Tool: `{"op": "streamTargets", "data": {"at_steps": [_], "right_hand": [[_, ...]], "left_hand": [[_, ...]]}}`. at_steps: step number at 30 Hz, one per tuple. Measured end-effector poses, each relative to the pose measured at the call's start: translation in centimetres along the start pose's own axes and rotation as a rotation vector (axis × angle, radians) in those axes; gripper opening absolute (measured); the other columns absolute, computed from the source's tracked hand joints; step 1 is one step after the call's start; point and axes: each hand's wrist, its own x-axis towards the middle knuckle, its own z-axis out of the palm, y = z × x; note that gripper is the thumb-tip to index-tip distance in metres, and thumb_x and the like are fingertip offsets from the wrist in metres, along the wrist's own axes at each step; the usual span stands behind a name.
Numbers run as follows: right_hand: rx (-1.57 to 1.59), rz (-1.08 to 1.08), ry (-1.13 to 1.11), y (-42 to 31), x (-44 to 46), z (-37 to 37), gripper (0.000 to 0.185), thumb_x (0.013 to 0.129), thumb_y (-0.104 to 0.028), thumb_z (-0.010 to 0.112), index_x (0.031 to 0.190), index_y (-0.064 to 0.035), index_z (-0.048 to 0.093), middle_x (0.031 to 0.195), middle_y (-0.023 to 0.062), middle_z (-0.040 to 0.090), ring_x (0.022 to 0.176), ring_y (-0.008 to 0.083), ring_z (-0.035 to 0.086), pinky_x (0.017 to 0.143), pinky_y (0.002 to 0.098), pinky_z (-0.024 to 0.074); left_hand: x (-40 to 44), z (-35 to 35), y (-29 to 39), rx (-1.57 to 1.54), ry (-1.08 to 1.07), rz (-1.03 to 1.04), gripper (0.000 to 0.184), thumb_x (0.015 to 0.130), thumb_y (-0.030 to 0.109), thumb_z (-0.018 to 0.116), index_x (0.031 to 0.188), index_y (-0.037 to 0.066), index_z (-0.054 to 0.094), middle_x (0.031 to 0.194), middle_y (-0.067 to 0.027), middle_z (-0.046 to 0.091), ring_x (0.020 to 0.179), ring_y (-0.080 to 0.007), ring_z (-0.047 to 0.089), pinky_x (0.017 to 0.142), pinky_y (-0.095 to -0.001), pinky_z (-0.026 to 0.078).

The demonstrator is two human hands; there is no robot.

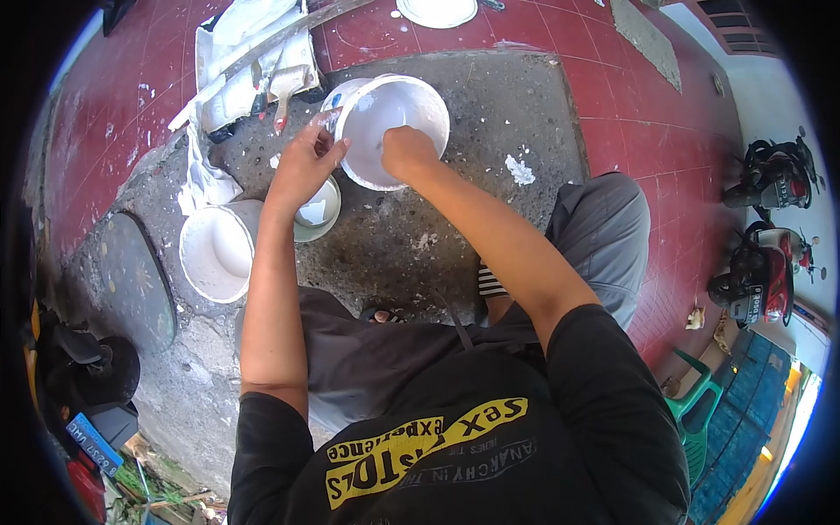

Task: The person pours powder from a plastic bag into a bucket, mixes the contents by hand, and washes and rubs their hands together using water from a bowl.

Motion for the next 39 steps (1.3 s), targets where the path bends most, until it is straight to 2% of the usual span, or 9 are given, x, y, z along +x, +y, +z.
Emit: {"op": "streamTargets", "data": {"at_steps": [7, 9, 13, 16, 25, 28, 30, 34, 39], "right_hand": [[0.276, -0.126, 0.116, -0.9, 1.0, 0.5, 0.028, 0.085, -0.028, 0.061, 0.091, -0.0016, 0.070, 0.095, 0.0221, 0.067, 0.090, 0.0340, 0.066, 0.079, 0.0419, 0.0518], [-0.021, -0.151, 0.075, -0.9, 0.1, 0.3, 0.024, 0.086, -0.022, 0.058, 0.090, -0.0020, 0.070, 0.089, 0.0201, 0.068, 0.083, 0.0349, 0.067, 0.075, 0.0421, 0.0531], [-0.209, -0.151, 0.163, 1.4, 0.9, 0.4, 0.020, 0.084, -0.014, 0.054, 0.088, -0.0024, 0.070, 0.087, 0.0188, 0.069, 0.080, 0.0338, 0.068, 0.072, 0.0422, 0.0536], [-0.222, -0.182, 0.458, 2.2, 1.8, -0.1, 0.017, 0.079, -0.007, 0.053, 0.083, -0.0027, 0.069, 0.086, 0.0166, 0.069, 0.078, 0.0316, 0.068, 0.069, 0.0418, 0.0538], [-0.177, -0.036, 0.023, 1.3, -0.5, -1.5, 0.023, 0.086, -0.014, 0.051, 0.097, -0.0049, 0.070, 0.096, 0.0174, 0.068, 0.089, 0.0324, 0.067, 0.078, 0.0426, 0.0533], [-0.145, -0.129, 0.235, 1.7, -1.5, -3.5, 0.023, 0.086, -0.014, 0.052, 0.097, -0.0040, 0.069, 0.095, 0.0171, 0.068, 0.087, 0.0326, 0.067, 0.076, 0.0433, 0.0533], [-0.200, -0.168, 0.227, 2.1, -2.2, -4.3, 0.022, 0.086, -0.014, 0.052, 0.096, -0.0041, 0.069, 0.094, 0.0167, 0.068, 0.086, 0.0329, 0.066, 0.076, 0.0437, 0.0532], [-0.307, -0.263, 0.184, 3.6, -3.1, -5.1, 0.020, 0.085, -0.015, 0.053, 0.094, -0.0043, 0.068, 0.091, 0.0158, 0.067, 0.084, 0.0336, 0.066, 0.074, 0.0443, 0.0531], [-0.309, -0.357, 0.221, 4.3, -4.1, -5.5, 0.018, 0.083, -0.015, 0.056, 0.092, -0.0045, 0.067, 0.090, 0.0156, 0.067, 0.082, 0.0330, 0.066, 0.072, 0.0436, 0.0534]], "left_hand": [[-0.1, 0.0, 0.3, -0.020, -0.003, -0.040, 0.031, 0.085, 0.025, 0.068, 0.099, -0.001, 0.057, 0.071, -0.0087, 0.059, 0.065, -0.0179, 0.055, 0.064, -0.0327, 0.046], [-0.2, -0.2, 0.5, -0.020, -0.011, -0.049, 0.031, 0.085, 0.024, 0.068, 0.097, -0.002, 0.057, 0.071, -0.0092, 0.059, 0.065, -0.0185, 0.055, 0.064, -0.0331, 0.046], [-0.2, 0.1, 0.2, -0.013, 0.029, -0.011, 0.031, 0.085, 0.024, 0.068, 0.100, -0.001, 0.058, 0.071, -0.0092, 0.059, 0.065, -0.0190, 0.055, 0.064, -0.0333, 0.046], [-0.3, 0.1, 0.2, 0.013, 0.002, -0.022, 0.033, 0.084, 0.023, 0.069, 0.107, 0.001, 0.058, 0.072, -0.0085, 0.059, 0.066, -0.0193, 0.055, 0.064, -0.0335, 0.047], [-0.3, 0.8, 1.2, -0.011, 0.099, -0.019, 0.045, 0.078, 0.018, 0.069, 0.120, 0.004, 0.059, 0.071, -0.0096, 0.058, 0.065, -0.0215, 0.056, 0.063, -0.0343, 0.047], [-0.3, 1.0, 0.9, -0.002, 0.139, -0.031, 0.046, 0.077, 0.018, 0.068, 0.120, 0.005, 0.060, 0.071, -0.0107, 0.058, 0.065, -0.0225, 0.056, 0.063, -0.0350, 0.047], [-0.3, 1.0, 1.0, -0.003, 0.149, -0.033, 0.043, 0.073, 0.016, 0.066, 0.113, 0.003, 0.063, 0.072, -0.0139, 0.057, 0.065, -0.0286, 0.057, 0.063, -0.0392, 0.047], [-0.3, 1.1, 1.7, -0.012, 0.173, -0.019, 0.042, 0.072, 0.016, 0.066, 0.113, 0.003, 0.063, 0.073, -0.0139, 0.057, 0.064, -0.0292, 0.057, 0.063, -0.0394, 0.047], [-0.1, 1.5, 1.7, -0.049, 0.171, -0.105, 0.029, 0.072, 0.019, 0.069, 0.089, -0.004, 0.062, 0.071, -0.0158, 0.057, 0.065, -0.0310, 0.057, 0.064, -0.0405, 0.046]]}}
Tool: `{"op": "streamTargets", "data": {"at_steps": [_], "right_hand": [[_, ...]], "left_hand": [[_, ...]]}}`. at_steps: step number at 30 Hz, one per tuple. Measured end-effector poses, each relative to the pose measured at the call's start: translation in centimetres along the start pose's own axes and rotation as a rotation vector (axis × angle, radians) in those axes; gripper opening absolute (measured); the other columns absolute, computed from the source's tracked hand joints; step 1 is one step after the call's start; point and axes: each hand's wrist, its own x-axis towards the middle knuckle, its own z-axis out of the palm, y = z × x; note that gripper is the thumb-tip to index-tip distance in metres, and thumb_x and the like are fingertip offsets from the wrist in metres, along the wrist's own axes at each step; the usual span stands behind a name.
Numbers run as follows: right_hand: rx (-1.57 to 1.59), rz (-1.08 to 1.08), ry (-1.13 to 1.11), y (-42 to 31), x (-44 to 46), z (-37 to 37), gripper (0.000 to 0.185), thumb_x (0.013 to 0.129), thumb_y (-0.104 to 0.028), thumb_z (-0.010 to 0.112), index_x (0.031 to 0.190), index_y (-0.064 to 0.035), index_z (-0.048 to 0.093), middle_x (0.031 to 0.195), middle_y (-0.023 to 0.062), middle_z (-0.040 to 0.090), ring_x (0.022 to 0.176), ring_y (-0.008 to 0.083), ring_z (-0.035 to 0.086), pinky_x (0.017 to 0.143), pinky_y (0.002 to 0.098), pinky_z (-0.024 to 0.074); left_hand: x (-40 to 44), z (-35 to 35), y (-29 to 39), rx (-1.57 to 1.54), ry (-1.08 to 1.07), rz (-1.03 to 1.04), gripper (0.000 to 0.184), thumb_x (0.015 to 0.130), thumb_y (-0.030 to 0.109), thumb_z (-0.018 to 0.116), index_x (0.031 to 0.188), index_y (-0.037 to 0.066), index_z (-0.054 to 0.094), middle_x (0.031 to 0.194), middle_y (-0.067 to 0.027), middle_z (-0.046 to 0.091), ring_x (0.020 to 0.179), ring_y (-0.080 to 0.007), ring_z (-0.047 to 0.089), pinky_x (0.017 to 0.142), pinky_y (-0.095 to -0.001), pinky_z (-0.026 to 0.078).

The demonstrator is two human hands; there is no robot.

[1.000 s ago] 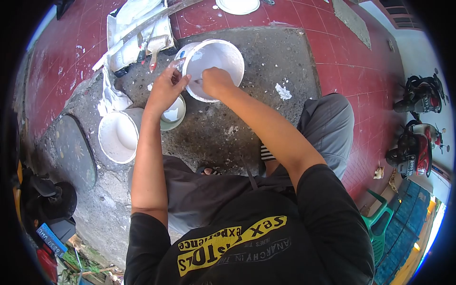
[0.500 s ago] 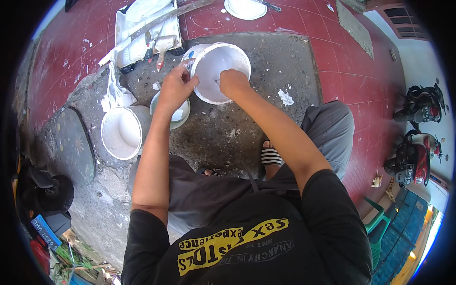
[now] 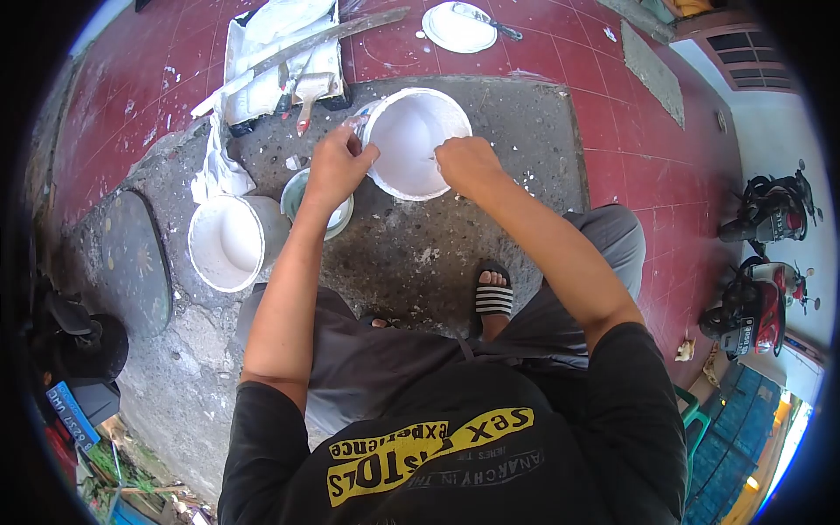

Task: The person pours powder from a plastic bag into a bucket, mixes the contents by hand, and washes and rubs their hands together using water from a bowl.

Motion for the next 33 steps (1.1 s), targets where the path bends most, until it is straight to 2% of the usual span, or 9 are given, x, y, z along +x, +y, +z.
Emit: {"op": "streamTargets", "data": {"at_steps": [11, 14, 17, 19, 21, 23, 25, 28, 33], "right_hand": [[0.017, 0.027, 0.074, 0.5, -2.1, -0.6, 0.018, 0.083, -0.016, 0.056, 0.093, -0.0063, 0.068, 0.091, 0.0141, 0.067, 0.082, 0.0306, 0.067, 0.073, 0.0423, 0.0532], [-0.156, 0.059, -0.241, 1.4, -2.1, -0.2, 0.020, 0.083, -0.017, 0.057, 0.096, -0.0062, 0.068, 0.090, 0.0137, 0.067, 0.082, 0.0312, 0.066, 0.073, 0.0427, 0.0530], [0.069, 0.027, 0.143, 1.1, -2.4, -0.2, 0.020, 0.084, -0.016, 0.056, 0.095, -0.0060, 0.069, 0.091, 0.0146, 0.067, 0.083, 0.0317, 0.066, 0.074, 0.0428, 0.0530], [-0.123, 0.102, -0.316, 1.4, -1.9, -0.3, 0.019, 0.084, -0.016, 0.056, 0.093, -0.0054, 0.068, 0.090, 0.0143, 0.067, 0.083, 0.0328, 0.066, 0.074, 0.0431, 0.0528], [-0.045, 0.063, -0.104, 1.3, -2.2, -0.2, 0.018, 0.084, -0.016, 0.055, 0.091, -0.0055, 0.068, 0.090, 0.0143, 0.067, 0.083, 0.0326, 0.066, 0.074, 0.0429, 0.0528], [0.042, 0.027, 0.096, 1.3, -2.1, -0.1, 0.018, 0.084, -0.016, 0.055, 0.089, -0.0055, 0.069, 0.090, 0.0143, 0.068, 0.084, 0.0324, 0.066, 0.075, 0.0428, 0.0528], [-0.149, 0.090, -0.354, 1.6, -1.5, -0.4, 0.017, 0.083, -0.016, 0.056, 0.089, -0.0052, 0.068, 0.088, 0.0138, 0.067, 0.082, 0.0323, 0.066, 0.073, 0.0428, 0.0524], [-0.008, -0.010, 0.054, 1.6, -1.8, -0.2, 0.017, 0.083, -0.017, 0.056, 0.087, -0.0061, 0.068, 0.087, 0.0144, 0.067, 0.083, 0.0320, 0.066, 0.073, 0.0427, 0.0526], [-0.068, -0.001, -0.140, 1.3, -1.1, -0.2, 0.019, 0.083, -0.020, 0.057, 0.090, -0.0074, 0.069, 0.089, 0.0154, 0.067, 0.083, 0.0326, 0.066, 0.074, 0.0434, 0.0525]], "left_hand": [[-0.3, 2.5, -1.8, -0.082, -0.081, -0.080, 0.028, 0.073, 0.021, 0.070, 0.078, -0.003, 0.057, 0.067, -0.0136, 0.059, 0.062, -0.0256, 0.059, 0.060, -0.0377, 0.047], [-0.1, 3.1, -2.4, -0.124, -0.114, -0.115, 0.030, 0.072, 0.022, 0.071, 0.081, -0.003, 0.057, 0.069, -0.0149, 0.059, 0.064, -0.0292, 0.060, 0.062, -0.0396, 0.047], [-0.2, 2.7, -2.3, -0.150, -0.133, -0.153, 0.030, 0.073, 0.022, 0.071, 0.082, -0.003, 0.058, 0.070, -0.0148, 0.060, 0.066, -0.0296, 0.061, 0.063, -0.0396, 0.047], [0.0, 2.8, -2.2, -0.154, -0.151, -0.168, 0.031, 0.073, 0.023, 0.071, 0.083, -0.003, 0.058, 0.070, -0.0150, 0.061, 0.067, -0.0300, 0.061, 0.064, -0.0398, 0.047], [0.1, 3.0, -2.5, -0.043, -0.118, -0.101, 0.045, 0.077, 0.020, 0.068, 0.115, -0.002, 0.059, 0.069, -0.0096, 0.061, 0.061, -0.0198, 0.061, 0.060, -0.0341, 0.049], [-0.1, 2.9, -2.5, -0.042, -0.124, -0.122, 0.045, 0.077, 0.021, 0.068, 0.114, -0.002, 0.059, 0.070, -0.0100, 0.061, 0.062, -0.0204, 0.062, 0.061, -0.0343, 0.049], [-0.1, 2.7, -1.9, -0.036, -0.140, -0.130, 0.045, 0.077, 0.022, 0.068, 0.114, -0.002, 0.059, 0.070, -0.0104, 0.061, 0.064, -0.0210, 0.062, 0.062, -0.0346, 0.049], [-0.3, 2.5, -1.7, -0.094, -0.121, -0.124, 0.033, 0.074, 0.024, 0.069, 0.088, -0.005, 0.059, 0.075, -0.0178, 0.062, 0.070, -0.0324, 0.062, 0.067, -0.0404, 0.048], [0.1, 2.1, -2.1, -0.056, -0.139, -0.149, 0.035, 0.075, 0.026, 0.068, 0.092, -0.004, 0.060, 0.079, -0.0186, 0.063, 0.075, -0.0332, 0.062, 0.070, -0.0410, 0.048]]}}
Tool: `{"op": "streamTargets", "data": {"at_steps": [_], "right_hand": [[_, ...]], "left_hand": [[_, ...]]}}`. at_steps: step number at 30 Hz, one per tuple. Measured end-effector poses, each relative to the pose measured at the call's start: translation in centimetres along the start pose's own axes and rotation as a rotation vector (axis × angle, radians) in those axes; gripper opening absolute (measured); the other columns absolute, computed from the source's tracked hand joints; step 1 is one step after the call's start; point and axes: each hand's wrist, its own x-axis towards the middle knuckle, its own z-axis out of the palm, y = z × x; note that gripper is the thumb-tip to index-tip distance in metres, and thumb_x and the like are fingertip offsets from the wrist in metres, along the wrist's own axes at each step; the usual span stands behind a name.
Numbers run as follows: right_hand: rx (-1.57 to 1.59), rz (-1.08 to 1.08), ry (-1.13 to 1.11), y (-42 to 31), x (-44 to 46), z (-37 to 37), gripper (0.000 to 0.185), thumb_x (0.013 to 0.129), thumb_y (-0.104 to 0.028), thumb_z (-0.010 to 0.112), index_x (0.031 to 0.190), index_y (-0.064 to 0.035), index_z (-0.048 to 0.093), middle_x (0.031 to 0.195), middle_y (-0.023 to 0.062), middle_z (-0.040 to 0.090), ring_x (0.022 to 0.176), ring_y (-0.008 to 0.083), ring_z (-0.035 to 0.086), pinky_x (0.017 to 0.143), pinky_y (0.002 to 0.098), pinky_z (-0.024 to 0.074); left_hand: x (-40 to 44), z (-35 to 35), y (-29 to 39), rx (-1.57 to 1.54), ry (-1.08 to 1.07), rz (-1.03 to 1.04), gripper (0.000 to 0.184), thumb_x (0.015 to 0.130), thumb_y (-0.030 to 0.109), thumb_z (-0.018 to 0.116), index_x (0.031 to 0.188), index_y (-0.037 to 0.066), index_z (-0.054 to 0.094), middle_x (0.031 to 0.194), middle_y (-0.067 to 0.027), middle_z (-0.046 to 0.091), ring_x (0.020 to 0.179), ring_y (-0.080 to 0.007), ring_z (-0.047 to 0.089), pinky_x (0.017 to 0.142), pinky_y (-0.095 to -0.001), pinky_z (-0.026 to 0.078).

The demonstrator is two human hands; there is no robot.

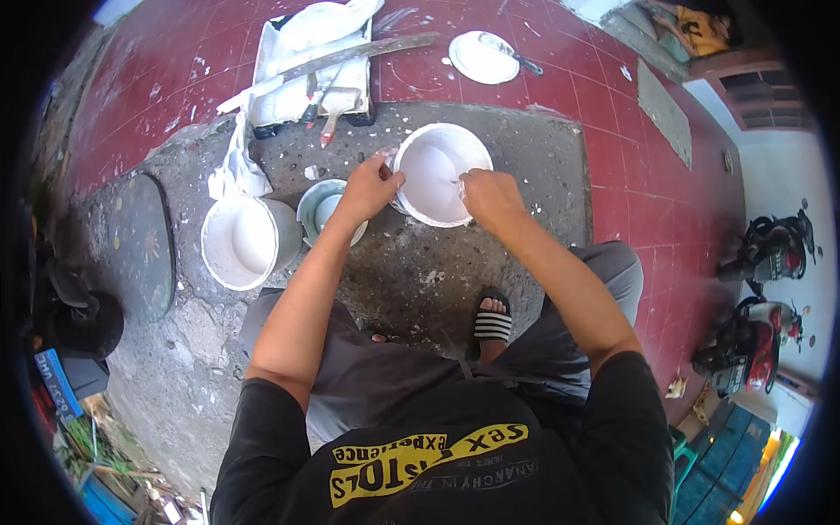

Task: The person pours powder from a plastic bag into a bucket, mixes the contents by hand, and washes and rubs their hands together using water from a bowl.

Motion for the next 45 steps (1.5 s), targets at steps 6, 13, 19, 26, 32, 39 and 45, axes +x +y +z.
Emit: {"op": "streamTargets", "data": {"at_steps": [6, 13, 19, 26, 32, 39, 45], "right_hand": [[0.047, 0.106, -0.018, -0.8, 0.7, -1.8, 0.022, 0.083, -0.021, 0.058, 0.095, -0.0072, 0.070, 0.089, 0.0169, 0.068, 0.084, 0.0338, 0.066, 0.075, 0.0443, 0.0523], [0.618, 0.296, 0.086, 3.0, 1.9, -2.8, 0.026, 0.086, -0.026, 0.062, 0.094, -0.0027, 0.070, 0.082, 0.0165, 0.069, 0.077, 0.0281, 0.067, 0.071, 0.0392, 0.0497], [1.222, 0.594, 0.099, 1.5, 1.9, -7.3, 0.023, 0.088, -0.026, 0.065, 0.095, -0.0041, 0.067, 0.062, -0.0038, 0.050, 0.049, 0.0040, 0.042, 0.042, 0.0212, 0.0303], [1.664, 0.423, 0.020, -4.7, 8.8, -6.7, 0.021, 0.085, -0.019, 0.067, 0.097, -0.0017, 0.063, 0.080, 0.0004, 0.059, 0.065, 0.0075, 0.054, 0.049, 0.0202, 0.0355], [1.783, 0.326, -0.096, -12.7, 18.4, -3.9, 0.022, 0.087, -0.019, 0.065, 0.101, -0.0013, 0.062, 0.086, 0.0050, 0.063, 0.069, 0.0108, 0.057, 0.048, 0.0231, 0.0379], [1.670, 0.323, -0.103, -18.5, 18.8, -1.5, 0.032, 0.095, -0.030, 0.056, 0.105, -0.0003, 0.060, 0.093, 0.0099, 0.065, 0.072, 0.0186, 0.066, 0.053, 0.0290, 0.0479], [2.110, 0.096, -0.484, -24.6, 14.5, -1.5, 0.028, 0.097, -0.021, 0.049, 0.106, 0.0048, 0.055, 0.101, 0.0193, 0.065, 0.088, 0.0266, 0.067, 0.077, 0.0344, 0.0549]], "left_hand": [[0.1, -0.1, -1.0, -0.021, 0.063, -0.004, 0.040, 0.079, 0.027, 0.065, 0.103, -0.005, 0.061, 0.087, -0.0220, 0.063, 0.083, -0.0363, 0.062, 0.074, -0.0426, 0.049], [0.7, -0.5, -2.6, 0.071, 0.115, 0.021, 0.038, 0.082, 0.031, 0.064, 0.094, -0.004, 0.062, 0.088, -0.0209, 0.062, 0.081, -0.0353, 0.061, 0.073, -0.0419, 0.048], [-0.2, -4.4, 0.1, -0.055, 0.230, -0.066, 0.038, 0.085, 0.032, 0.060, 0.093, -0.005, 0.062, 0.095, -0.0253, 0.063, 0.087, -0.0394, 0.062, 0.078, -0.0451, 0.048], [-0.4, -8.6, 0.9, -0.434, 0.543, 0.024, 0.030, 0.086, 0.025, 0.061, 0.089, -0.004, 0.064, 0.077, -0.0165, 0.066, 0.070, -0.0275, 0.064, 0.066, -0.0367, 0.049], [-3.4, -13.0, 2.3, -0.607, 0.563, -0.026, 0.032, 0.092, 0.025, 0.059, 0.101, -0.005, 0.058, 0.082, -0.0107, 0.064, 0.068, -0.0147, 0.062, 0.062, -0.0265, 0.051], [-7.0, -19.0, 1.1, -0.656, 0.660, 0.001, 0.034, 0.093, 0.025, 0.057, 0.109, -0.005, 0.057, 0.095, -0.0119, 0.063, 0.080, -0.0190, 0.064, 0.067, -0.0307, 0.054], [-12.4, -26.1, -4.9, -0.776, 1.067, -0.143, 0.036, 0.093, 0.024, 0.056, 0.110, -0.007, 0.056, 0.098, -0.0148, 0.060, 0.086, -0.0245, 0.064, 0.069, -0.0349, 0.057]]}}
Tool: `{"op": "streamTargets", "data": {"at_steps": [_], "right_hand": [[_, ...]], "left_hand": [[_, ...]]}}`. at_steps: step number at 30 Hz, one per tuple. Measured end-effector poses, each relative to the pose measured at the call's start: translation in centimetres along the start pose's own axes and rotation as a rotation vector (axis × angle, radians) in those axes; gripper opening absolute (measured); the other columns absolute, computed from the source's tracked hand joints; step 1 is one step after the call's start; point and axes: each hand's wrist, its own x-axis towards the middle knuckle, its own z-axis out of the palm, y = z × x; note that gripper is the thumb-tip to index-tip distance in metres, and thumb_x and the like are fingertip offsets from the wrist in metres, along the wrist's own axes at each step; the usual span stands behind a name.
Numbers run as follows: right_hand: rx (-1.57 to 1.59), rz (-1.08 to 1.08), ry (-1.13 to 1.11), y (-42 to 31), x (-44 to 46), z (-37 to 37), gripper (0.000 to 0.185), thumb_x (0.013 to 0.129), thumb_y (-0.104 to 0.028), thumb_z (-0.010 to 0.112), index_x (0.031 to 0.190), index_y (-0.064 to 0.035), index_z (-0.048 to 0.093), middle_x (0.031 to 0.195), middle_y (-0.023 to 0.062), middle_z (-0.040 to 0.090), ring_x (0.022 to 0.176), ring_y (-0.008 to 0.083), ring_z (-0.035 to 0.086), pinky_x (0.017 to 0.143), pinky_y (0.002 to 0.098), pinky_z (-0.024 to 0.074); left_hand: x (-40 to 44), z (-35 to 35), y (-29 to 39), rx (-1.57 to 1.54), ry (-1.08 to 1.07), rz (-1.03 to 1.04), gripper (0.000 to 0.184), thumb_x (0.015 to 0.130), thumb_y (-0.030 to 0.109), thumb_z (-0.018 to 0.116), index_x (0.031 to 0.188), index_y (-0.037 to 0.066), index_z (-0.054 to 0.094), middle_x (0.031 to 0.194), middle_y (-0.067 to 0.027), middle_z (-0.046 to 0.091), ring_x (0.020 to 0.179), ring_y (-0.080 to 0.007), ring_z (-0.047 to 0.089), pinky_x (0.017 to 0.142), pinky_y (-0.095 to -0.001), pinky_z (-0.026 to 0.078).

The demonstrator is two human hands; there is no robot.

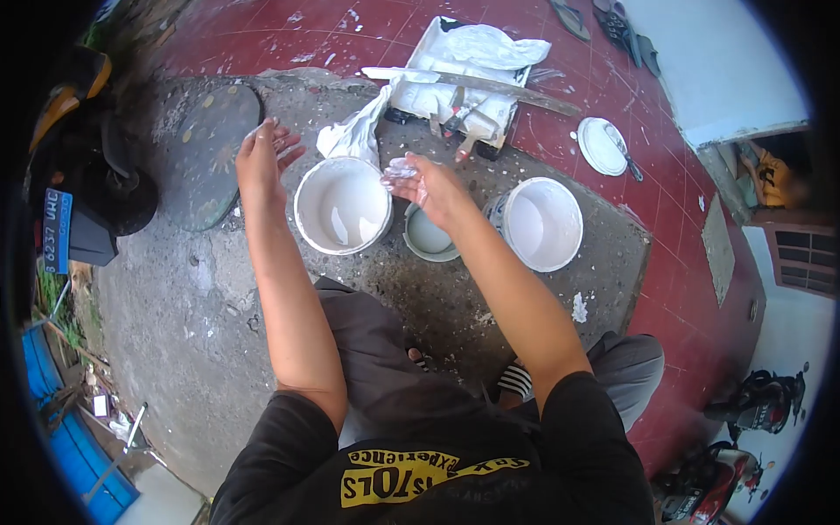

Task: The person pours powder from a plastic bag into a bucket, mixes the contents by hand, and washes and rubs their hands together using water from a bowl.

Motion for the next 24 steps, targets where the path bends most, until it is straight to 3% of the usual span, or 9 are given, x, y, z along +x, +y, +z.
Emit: {"op": "streamTargets", "data": {"at_steps": [1, 6, 11, 14, 15, 16, 19, 21, 24], "right_hand": [[0.034, 0.033, -0.103, 0.7, 0.2, 0.9, 0.031, 0.097, -0.021, 0.046, 0.105, 0.0067, 0.055, 0.103, 0.0196, 0.064, 0.097, 0.0295, 0.065, 0.087, 0.0386, 0.0532], [-0.077, 0.180, -0.100, 7.8, 3.5, 7.3, 0.026, 0.095, -0.016, 0.046, 0.105, 0.0070, 0.053, 0.104, 0.0201, 0.060, 0.093, 0.0317, 0.065, 0.081, 0.0380, 0.0555], [-0.444, 0.306, 0.425, 12.9, 10.3, 6.8, 0.027, 0.091, -0.013, 0.042, 0.112, -0.0037, 0.056, 0.106, 0.0180, 0.059, 0.088, 0.0304, 0.063, 0.073, 0.0362, 0.0526], [-0.417, 0.168, 0.457, 18.5, 17.8, 0.1, 0.028, 0.090, -0.014, 0.038, 0.108, -0.0028, 0.057, 0.101, 0.0139, 0.060, 0.084, 0.0254, 0.062, 0.070, 0.0375, 0.0515], [-0.417, 0.238, 0.472, 16.9, 16.7, 1.6, 0.025, 0.091, -0.015, 0.039, 0.103, -0.0041, 0.058, 0.095, 0.0100, 0.060, 0.072, 0.0200, 0.058, 0.059, 0.0351, 0.0492], [-0.426, 0.237, 0.457, 15.2, 15.0, 3.4, 0.025, 0.091, -0.015, 0.039, 0.103, -0.0041, 0.058, 0.095, 0.0100, 0.060, 0.072, 0.0200, 0.058, 0.059, 0.0351, 0.0492], [0.122, 0.502, -0.016, 10.6, 11.1, 5.8, 0.015, 0.092, -0.015, 0.043, 0.090, -0.0090, 0.057, 0.078, 0.0075, 0.057, 0.062, 0.0191, 0.053, 0.051, 0.0329, 0.0458], [0.163, 0.483, -0.110, 8.3, 10.5, 6.4, 0.013, 0.091, -0.014, 0.044, 0.086, -0.0089, 0.055, 0.074, 0.0067, 0.056, 0.060, 0.0187, 0.052, 0.051, 0.0327, 0.0456], [0.259, 0.522, -0.125, 6.0, 7.5, 8.8, 0.014, 0.089, -0.013, 0.048, 0.075, -0.0094, 0.051, 0.064, 0.0053, 0.053, 0.057, 0.0198, 0.052, 0.052, 0.0317, 0.0460]], "left_hand": [[0.4, -0.8, -0.3, -0.019, 0.023, -0.041, 0.036, 0.092, 0.024, 0.057, 0.110, -0.007, 0.055, 0.097, -0.0145, 0.060, 0.087, -0.0245, 0.064, 0.069, -0.0353, 0.056], [-0.2, -2.3, 0.8, -0.212, 0.052, -0.060, 0.034, 0.093, 0.021, 0.056, 0.110, -0.007, 0.054, 0.096, -0.0145, 0.059, 0.086, -0.0247, 0.063, 0.071, -0.0372, 0.056], [-3.1, -2.5, 3.1, -0.250, 0.104, -0.082, 0.027, 0.093, 0.019, 0.056, 0.103, -0.005, 0.057, 0.090, -0.0128, 0.061, 0.087, -0.0248, 0.063, 0.071, -0.0363, 0.055], [-4.1, -2.9, 3.2, -0.263, 0.110, -0.079, 0.026, 0.092, 0.019, 0.056, 0.102, -0.005, 0.057, 0.092, -0.0128, 0.062, 0.090, -0.0242, 0.063, 0.075, -0.0352, 0.054], [-4.1, -2.9, 2.8, -0.257, 0.125, -0.102, 0.025, 0.092, 0.019, 0.056, 0.102, -0.003, 0.058, 0.093, -0.0124, 0.063, 0.091, -0.0234, 0.062, 0.077, -0.0351, 0.052], [-4.0, -3.0, 2.1, -0.240, 0.124, -0.135, 0.023, 0.092, 0.019, 0.054, 0.101, -0.001, 0.059, 0.092, -0.0113, 0.063, 0.090, -0.0228, 0.062, 0.078, -0.0348, 0.050], [-3.0, -2.9, -1.7, -0.244, 0.091, -0.199, 0.028, 0.092, 0.022, 0.052, 0.104, -0.002, 0.060, 0.097, -0.0125, 0.063, 0.095, -0.0230, 0.060, 0.083, -0.0369, 0.046], [-3.0, -2.2, -3.0, 0.030, 0.173, -0.280, 0.033, 0.094, 0.026, 0.049, 0.106, -0.003, 0.060, 0.104, -0.0145, 0.062, 0.099, -0.0237, 0.057, 0.086, -0.0385, 0.043], [-4.8, -0.4, -3.1, -0.012, 0.213, -0.404, 0.038, 0.096, 0.031, 0.046, 0.108, -0.003, 0.061, 0.109, -0.0151, 0.061, 0.102, -0.0239, 0.055, 0.087, -0.0379, 0.041]]}}
